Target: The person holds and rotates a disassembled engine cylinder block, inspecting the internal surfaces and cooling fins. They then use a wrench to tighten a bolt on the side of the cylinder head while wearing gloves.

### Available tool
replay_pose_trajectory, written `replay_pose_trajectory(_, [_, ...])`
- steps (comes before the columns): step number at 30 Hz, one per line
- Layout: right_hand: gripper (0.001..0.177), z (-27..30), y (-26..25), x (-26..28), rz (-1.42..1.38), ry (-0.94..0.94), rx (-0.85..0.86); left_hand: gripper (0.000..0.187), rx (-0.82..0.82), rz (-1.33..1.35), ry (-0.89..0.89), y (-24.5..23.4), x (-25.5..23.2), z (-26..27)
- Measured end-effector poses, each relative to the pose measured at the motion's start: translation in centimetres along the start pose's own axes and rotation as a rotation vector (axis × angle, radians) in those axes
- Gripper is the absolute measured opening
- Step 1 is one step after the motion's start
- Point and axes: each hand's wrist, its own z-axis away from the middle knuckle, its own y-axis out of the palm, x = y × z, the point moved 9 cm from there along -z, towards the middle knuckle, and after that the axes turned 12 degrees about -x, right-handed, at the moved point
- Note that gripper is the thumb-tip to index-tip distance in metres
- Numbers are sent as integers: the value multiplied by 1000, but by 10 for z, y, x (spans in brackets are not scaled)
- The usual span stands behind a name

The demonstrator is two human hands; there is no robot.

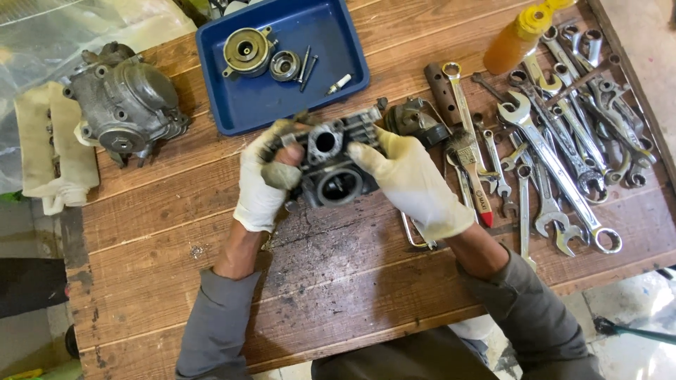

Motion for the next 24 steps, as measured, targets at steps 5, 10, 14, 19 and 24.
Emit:
replay_pose_trajectory(5, [75,7,1,-6,46,68,17,40,79,2,115,-10,14,2])
replay_pose_trajectory(10, [61,22,6,6,-61,9,-6,55,167,68,123,-12,10,2])
replay_pose_trajectory(14, [44,16,1,-14,-205,-143,-109,76,323,205,67,-7,0,10])
replay_pose_trajectory(19, [48,26,2,-2,-170,-181,-138,59,171,198,88,-38,25,14])
replay_pose_trajectory(24, [39,3,-3,-49,-163,-282,-137,40,12,194,91,-54,45,18])
